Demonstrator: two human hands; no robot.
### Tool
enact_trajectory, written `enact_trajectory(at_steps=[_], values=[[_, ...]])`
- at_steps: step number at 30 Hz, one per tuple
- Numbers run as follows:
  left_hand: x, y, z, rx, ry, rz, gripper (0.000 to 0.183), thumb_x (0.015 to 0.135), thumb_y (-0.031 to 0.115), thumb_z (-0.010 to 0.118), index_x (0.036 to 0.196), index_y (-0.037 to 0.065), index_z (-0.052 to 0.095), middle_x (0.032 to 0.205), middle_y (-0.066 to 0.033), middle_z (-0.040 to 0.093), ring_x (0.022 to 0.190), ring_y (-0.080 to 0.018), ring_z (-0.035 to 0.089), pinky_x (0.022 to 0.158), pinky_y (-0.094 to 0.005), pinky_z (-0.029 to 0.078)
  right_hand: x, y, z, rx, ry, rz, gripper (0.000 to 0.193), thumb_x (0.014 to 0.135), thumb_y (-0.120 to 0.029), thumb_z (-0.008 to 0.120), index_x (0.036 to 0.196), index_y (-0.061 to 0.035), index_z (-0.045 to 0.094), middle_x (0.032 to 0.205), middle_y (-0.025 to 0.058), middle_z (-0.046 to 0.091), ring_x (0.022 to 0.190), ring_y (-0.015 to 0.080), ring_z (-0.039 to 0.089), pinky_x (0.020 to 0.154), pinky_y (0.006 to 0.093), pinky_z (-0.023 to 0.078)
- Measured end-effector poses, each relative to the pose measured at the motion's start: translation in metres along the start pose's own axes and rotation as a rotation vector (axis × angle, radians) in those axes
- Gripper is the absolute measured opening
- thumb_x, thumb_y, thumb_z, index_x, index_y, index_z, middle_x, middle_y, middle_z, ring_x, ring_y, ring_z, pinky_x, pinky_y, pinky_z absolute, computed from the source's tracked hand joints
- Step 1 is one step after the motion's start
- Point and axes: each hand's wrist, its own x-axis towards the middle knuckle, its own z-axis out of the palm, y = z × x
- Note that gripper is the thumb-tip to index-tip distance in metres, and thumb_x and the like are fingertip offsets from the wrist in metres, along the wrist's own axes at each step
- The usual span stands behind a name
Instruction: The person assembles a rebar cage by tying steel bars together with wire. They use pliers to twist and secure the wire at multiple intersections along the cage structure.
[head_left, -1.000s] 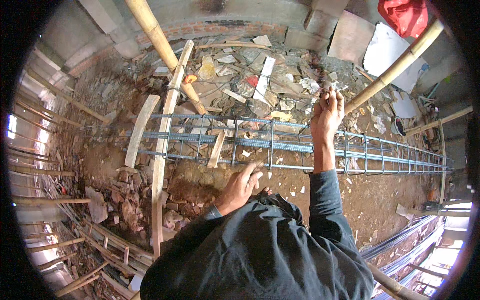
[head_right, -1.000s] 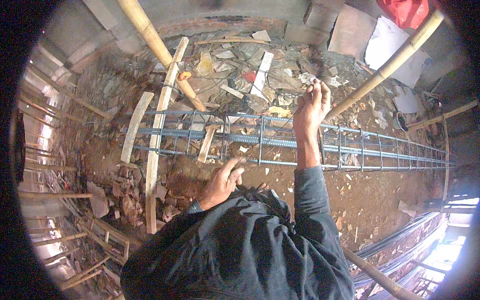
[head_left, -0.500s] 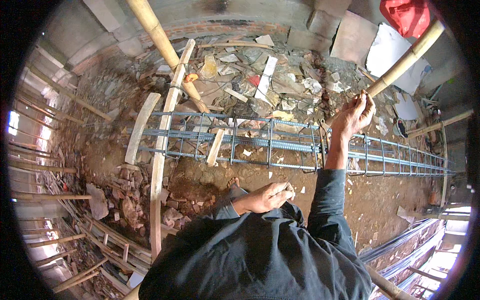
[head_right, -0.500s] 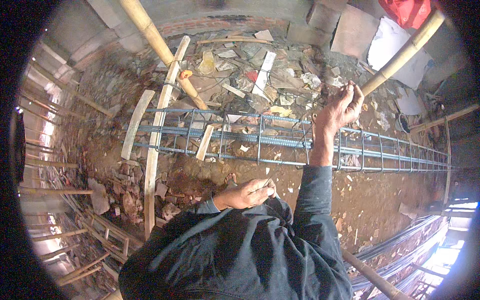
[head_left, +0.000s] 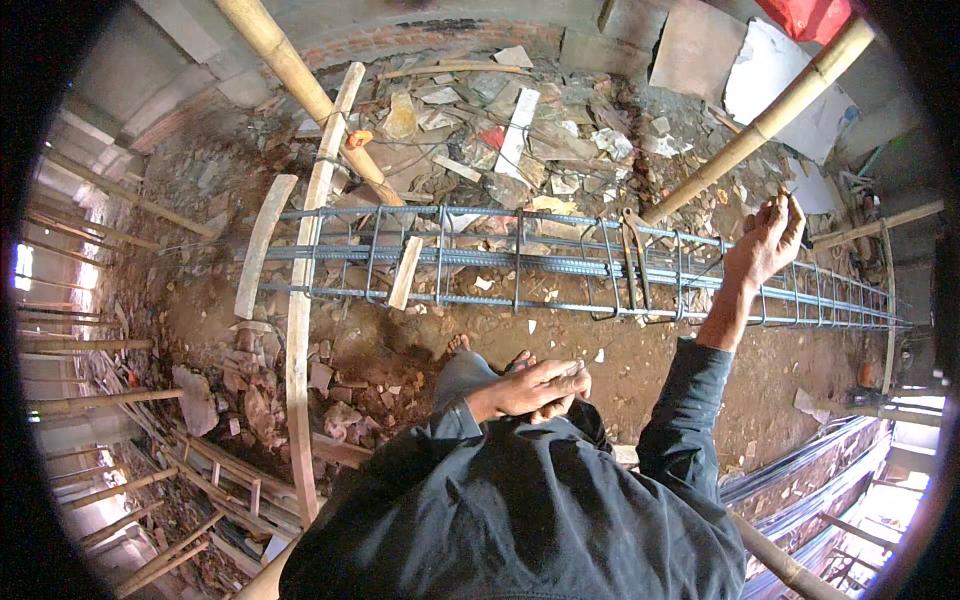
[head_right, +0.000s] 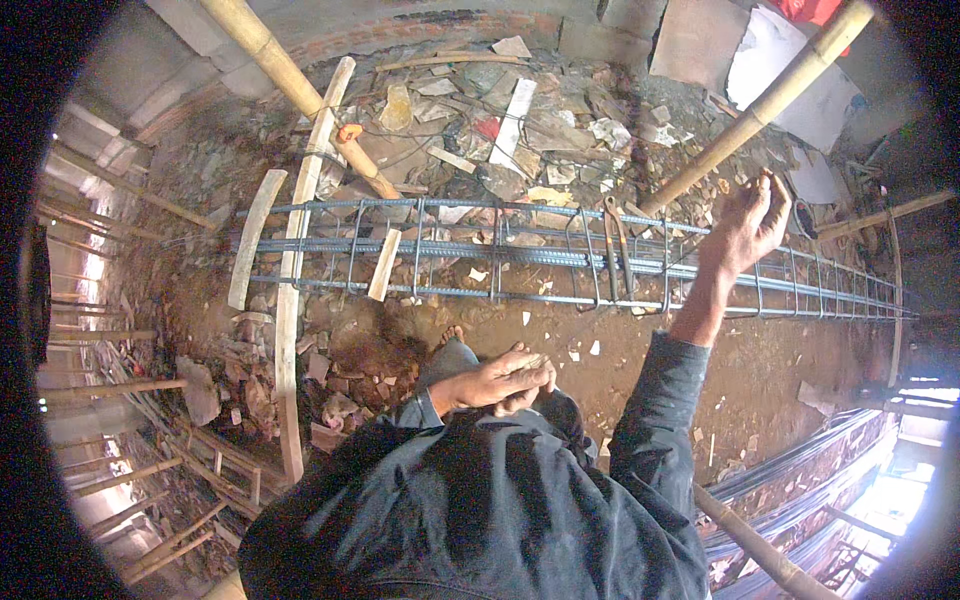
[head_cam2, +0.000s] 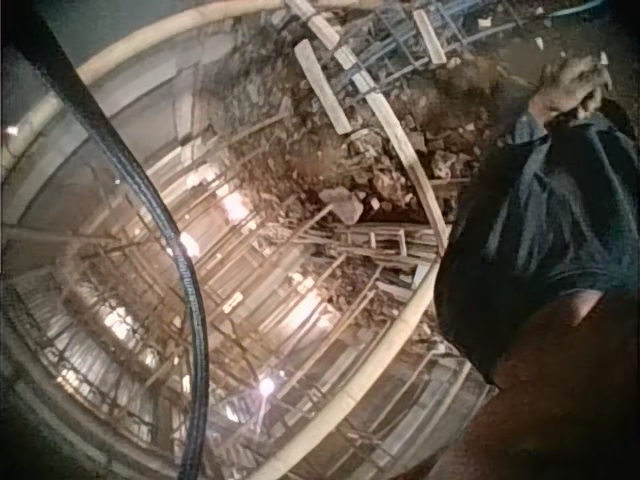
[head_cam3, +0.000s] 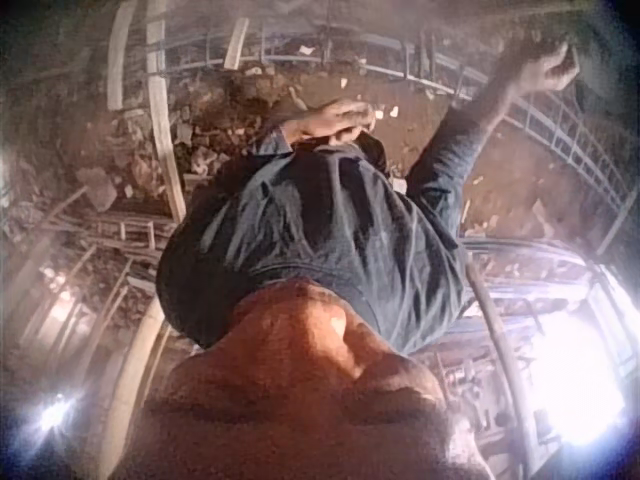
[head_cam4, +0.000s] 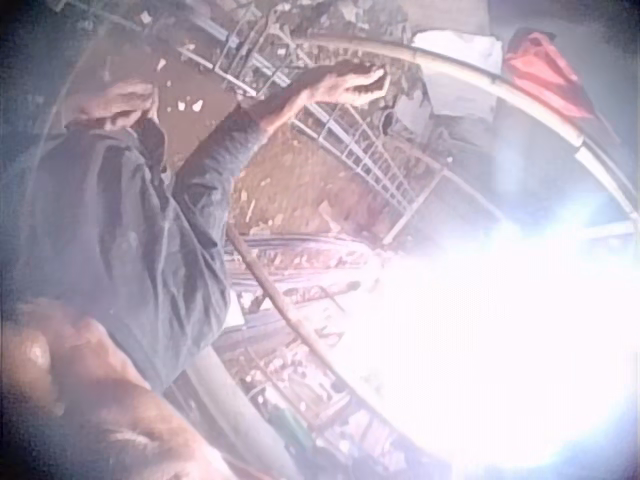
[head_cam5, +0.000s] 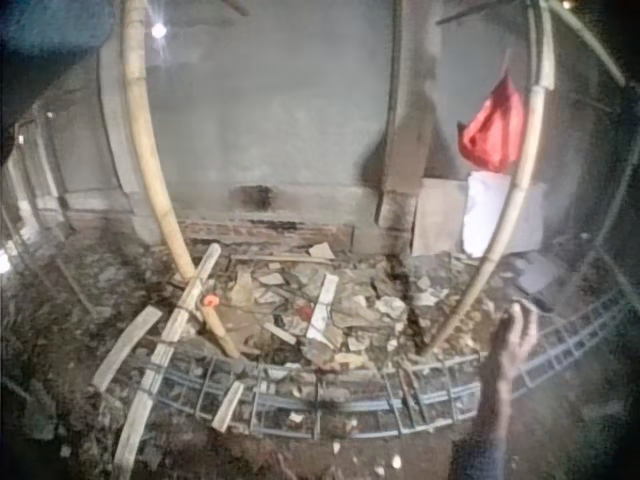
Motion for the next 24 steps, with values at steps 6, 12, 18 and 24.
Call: enact_trajectory(at_steps=[6,12,18,24], values=[[-0.024,-0.118,-0.118,-0.218,0.646,-0.132,0.033,0.110,0.039,0.057,0.121,0.009,0.067,0.114,-0.0038,0.075,0.091,-0.0129,0.067,0.082,-0.0318,0.056,-0.007,-0.049,-0.051,-0.197,-0.296,0.359,0.016,0.105,-0.022,0.067,0.117,-0.0106,0.068,0.084,-0.0057,0.056,0.065,0.0009,0.040,0.053,0.0190,0.030],[0.062,-0.207,-0.228,-0.580,0.856,-0.224,0.055,0.103,0.064,0.056,0.119,0.013,0.068,0.096,-0.0019,0.071,0.087,-0.0214,0.068,0.074,-0.0488,0.059,-0.110,-0.043,-0.064,-0.500,-0.436,0.632,0.020,0.106,-0.031,0.062,0.108,-0.0110,0.066,0.080,-0.0090,0.048,0.067,0.0032,0.039,0.058,0.0232,0.031],[0.108,-0.182,-0.222,-1.094,0.542,0.046,0.050,0.105,0.056,0.054,0.119,0.010,0.068,0.099,-0.0058,0.071,0.089,-0.0228,0.069,0.073,-0.0426,0.060,-0.201,-0.042,-0.052,-0.634,-0.509,0.839,0.019,0.106,-0.026,0.060,0.105,-0.0084,0.066,0.082,-0.0060,0.054,0.068,0.0042,0.045,0.061,0.0245,0.037],[0.096,-0.171,-0.211,-1.054,0.542,0.069,0.050,0.105,0.055,0.055,0.119,0.009,0.068,0.100,-0.0062,0.071,0.089,-0.0228,0.069,0.073,-0.0422,0.060,-0.292,-0.006,0.036,-0.846,-0.891,0.461,0.022,0.098,-0.009,0.061,0.116,0.0011,0.067,0.110,0.0274,0.074,0.105,0.0451,0.072,0.086,0.0491,0.056]])
